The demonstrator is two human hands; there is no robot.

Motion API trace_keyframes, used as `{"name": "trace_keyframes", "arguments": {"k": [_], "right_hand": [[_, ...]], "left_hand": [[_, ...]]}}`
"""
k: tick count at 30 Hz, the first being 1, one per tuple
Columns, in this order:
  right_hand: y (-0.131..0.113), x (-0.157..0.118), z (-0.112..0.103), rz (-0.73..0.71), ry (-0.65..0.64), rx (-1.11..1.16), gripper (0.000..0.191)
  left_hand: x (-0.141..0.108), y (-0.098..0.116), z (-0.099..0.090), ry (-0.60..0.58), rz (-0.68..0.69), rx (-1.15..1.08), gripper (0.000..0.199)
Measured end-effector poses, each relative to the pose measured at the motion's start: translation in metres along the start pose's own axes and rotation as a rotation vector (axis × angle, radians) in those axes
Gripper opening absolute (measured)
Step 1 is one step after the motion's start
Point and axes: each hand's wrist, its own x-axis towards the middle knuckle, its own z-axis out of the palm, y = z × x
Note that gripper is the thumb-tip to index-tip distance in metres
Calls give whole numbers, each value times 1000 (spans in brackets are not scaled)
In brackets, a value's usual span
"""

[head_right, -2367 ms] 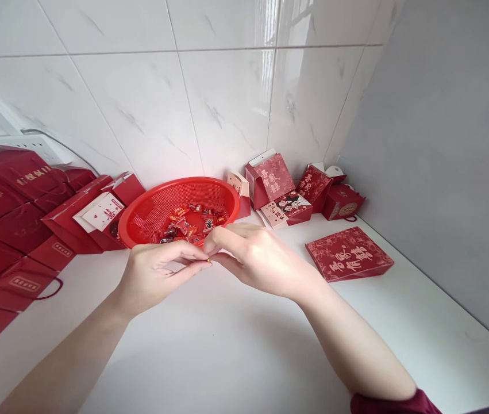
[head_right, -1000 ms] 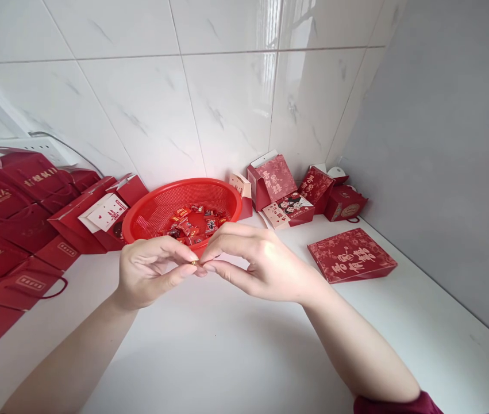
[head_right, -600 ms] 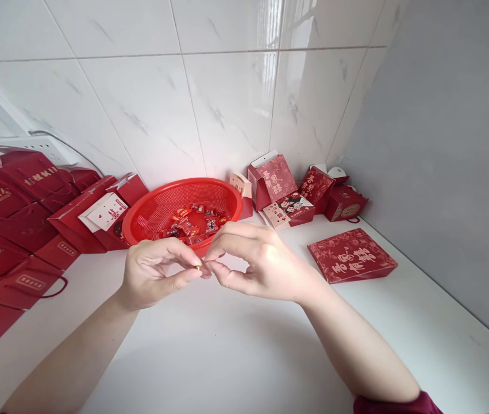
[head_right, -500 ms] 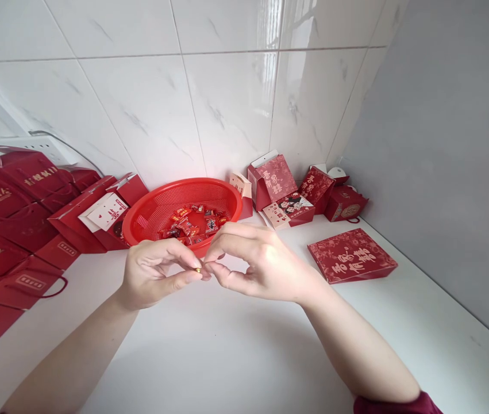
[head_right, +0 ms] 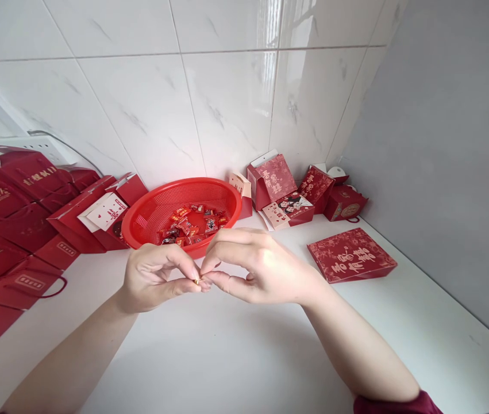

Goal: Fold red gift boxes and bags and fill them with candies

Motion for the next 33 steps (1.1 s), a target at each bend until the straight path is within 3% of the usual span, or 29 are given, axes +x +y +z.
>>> {"name": "trace_keyframes", "arguments": {"k": [14, 23, 33], "right_hand": [[-2, 0, 2, -6, 31, -33, 3], [-5, 1, 5, -15, 139, -213, 10], [0, 0, 4, 19, 157, -210, 10]], "left_hand": [[0, -5, 1, 43, 140, 149, 14], [3, -6, 1, 232, 361, 512, 19], [3, -3, 4, 171, 267, 426, 19]]}}
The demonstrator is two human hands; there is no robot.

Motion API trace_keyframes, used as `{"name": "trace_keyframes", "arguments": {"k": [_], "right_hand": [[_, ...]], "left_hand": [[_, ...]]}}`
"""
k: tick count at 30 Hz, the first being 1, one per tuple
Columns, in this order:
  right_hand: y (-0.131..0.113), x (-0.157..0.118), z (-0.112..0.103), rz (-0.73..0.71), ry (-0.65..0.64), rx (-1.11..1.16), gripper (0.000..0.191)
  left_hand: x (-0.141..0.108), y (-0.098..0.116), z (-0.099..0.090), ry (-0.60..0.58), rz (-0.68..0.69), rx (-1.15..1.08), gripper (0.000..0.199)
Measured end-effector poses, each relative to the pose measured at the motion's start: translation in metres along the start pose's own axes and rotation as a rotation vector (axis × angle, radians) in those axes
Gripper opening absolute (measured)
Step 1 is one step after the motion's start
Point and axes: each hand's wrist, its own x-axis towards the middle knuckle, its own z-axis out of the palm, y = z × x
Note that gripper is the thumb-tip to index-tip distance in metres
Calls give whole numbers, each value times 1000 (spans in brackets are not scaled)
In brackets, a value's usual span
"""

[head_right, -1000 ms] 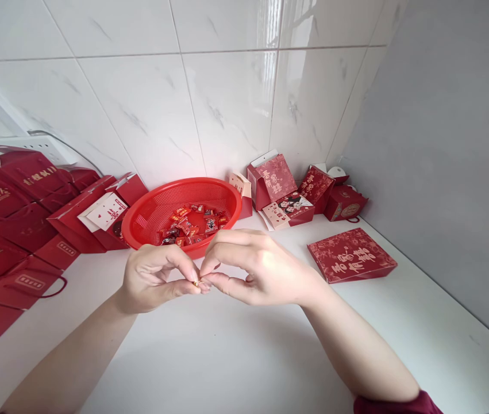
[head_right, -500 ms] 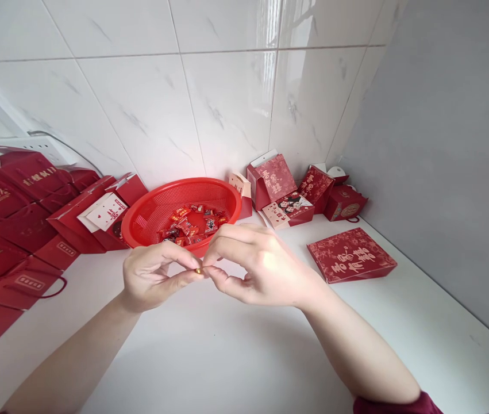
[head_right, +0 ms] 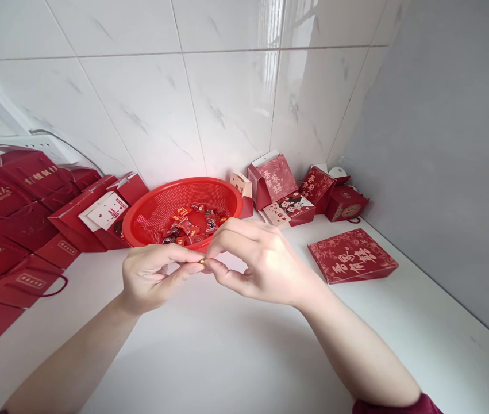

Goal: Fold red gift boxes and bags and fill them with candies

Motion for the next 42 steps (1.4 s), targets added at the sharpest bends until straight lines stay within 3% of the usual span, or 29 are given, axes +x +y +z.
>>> {"name": "trace_keyframes", "arguments": {"k": [4, 10, 14, 16, 20, 23, 27, 30, 36, 42], "right_hand": [[2, 1, -2, 36, -38, 123, 7], [-2, 3, -4, 121, -37, 247, 6], [-5, 4, -5, 215, -46, 281, 9], [-6, 4, -5, 275, -46, 280, 11], [-6, 4, -2, 373, -34, 249, 11], [-7, 5, -1, 398, -51, 245, 8], [-8, 6, 2, 396, -76, 239, 7], [-8, 5, 6, 368, -68, 188, 6], [-2, 1, 16, 296, -21, -1, 9], [4, 5, 6, 402, -122, 334, 12]], "left_hand": [[-2, 1, -2, -51, -102, -146, 17], [-2, 2, -1, -122, -521, -561, 6], [1, 2, -1, -176, -657, -590, 12], [1, 3, -1, -173, -652, -518, 16], [-1, 7, 1, -151, -515, -208, 12], [-3, 11, 5, -134, -415, 22, 5], [-6, 12, 8, -161, -338, 151, 9], [-7, 11, 8, -159, -342, 171, 11], [-2, 13, 4, -156, -500, 60, 13], [-2, 13, -2, -210, -527, -121, 18]]}}
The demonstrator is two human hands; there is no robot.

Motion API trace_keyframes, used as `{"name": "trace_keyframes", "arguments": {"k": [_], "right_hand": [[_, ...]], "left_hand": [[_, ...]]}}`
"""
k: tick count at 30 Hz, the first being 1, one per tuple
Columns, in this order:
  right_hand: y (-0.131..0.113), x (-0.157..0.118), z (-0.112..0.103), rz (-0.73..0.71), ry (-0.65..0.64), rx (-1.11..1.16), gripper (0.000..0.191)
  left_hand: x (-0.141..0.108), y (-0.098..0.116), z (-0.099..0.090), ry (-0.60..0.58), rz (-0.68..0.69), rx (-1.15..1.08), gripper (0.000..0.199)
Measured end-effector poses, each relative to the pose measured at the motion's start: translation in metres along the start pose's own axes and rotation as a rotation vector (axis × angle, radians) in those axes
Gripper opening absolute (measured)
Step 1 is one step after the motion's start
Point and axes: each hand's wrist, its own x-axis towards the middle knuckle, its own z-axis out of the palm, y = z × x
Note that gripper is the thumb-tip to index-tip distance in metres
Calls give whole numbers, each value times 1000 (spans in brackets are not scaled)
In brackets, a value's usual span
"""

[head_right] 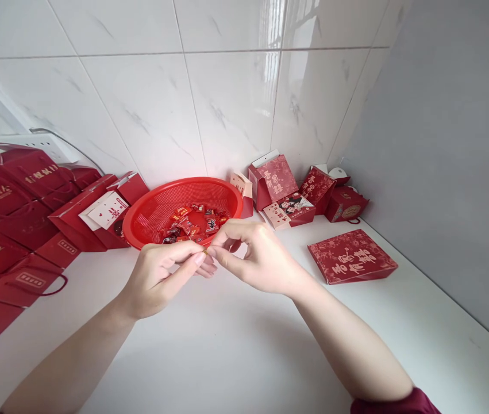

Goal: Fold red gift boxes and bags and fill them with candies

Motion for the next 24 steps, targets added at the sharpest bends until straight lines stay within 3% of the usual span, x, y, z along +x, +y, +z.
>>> {"name": "trace_keyframes", "arguments": {"k": [6, 11, 17, 24], "right_hand": [[0, 0, -6, 127, -104, 226, 16], [-1, 0, -1, 147, -127, 219, 21], [-1, -1, 2, 129, -119, 164, 15], [0, -1, -4, 184, -178, 338, 17]], "left_hand": [[-1, 2, -4, -77, -77, -210, 22], [0, 4, -4, -69, -109, -208, 26], [2, 1, -3, -64, -97, -168, 23], [1, 3, -5, -111, -97, -152, 24]]}}
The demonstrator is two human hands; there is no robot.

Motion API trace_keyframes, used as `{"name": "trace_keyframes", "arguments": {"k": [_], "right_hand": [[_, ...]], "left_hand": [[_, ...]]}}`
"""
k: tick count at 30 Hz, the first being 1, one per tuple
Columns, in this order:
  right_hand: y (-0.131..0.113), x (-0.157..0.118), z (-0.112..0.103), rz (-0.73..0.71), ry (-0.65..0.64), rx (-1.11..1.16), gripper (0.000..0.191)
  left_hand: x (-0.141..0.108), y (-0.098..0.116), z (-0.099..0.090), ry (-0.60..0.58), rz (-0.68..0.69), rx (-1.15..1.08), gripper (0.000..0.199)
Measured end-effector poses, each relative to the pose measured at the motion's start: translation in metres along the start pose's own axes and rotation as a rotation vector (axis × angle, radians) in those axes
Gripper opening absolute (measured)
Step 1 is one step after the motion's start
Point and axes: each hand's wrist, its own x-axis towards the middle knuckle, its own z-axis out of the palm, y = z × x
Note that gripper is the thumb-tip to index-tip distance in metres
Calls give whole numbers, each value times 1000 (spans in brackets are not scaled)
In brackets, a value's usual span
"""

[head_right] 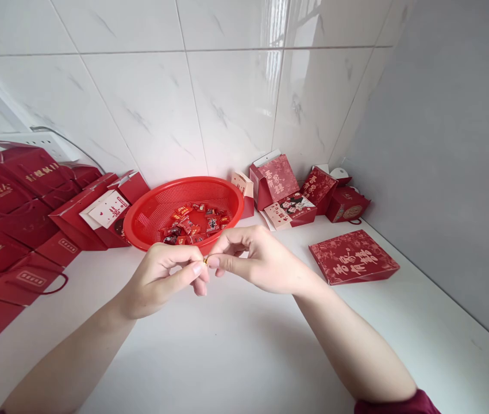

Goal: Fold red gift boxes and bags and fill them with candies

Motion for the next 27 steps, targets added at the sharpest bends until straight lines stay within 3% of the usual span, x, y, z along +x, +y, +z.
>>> {"name": "trace_keyframes", "arguments": {"k": [5, 10, 13, 19, 27], "right_hand": [[-1, -1, -3, -40, -12, 2, 11], [-3, -4, -3, -39, 19, -11, 6], [-3, -4, -4, -29, -5, 123, 9], [-3, -1, -3, 30, -68, 331, 14], [3, 0, 2, 21, -80, 357, 12]], "left_hand": [[0, 0, -1, -19, 3, -76, 26], [0, -2, -5, 17, 102, -93, 22], [-1, -4, -7, 116, 208, -37, 12], [6, -9, -5, 199, 588, 154, 39], [8, -8, -1, 273, 709, 212, 36]]}}
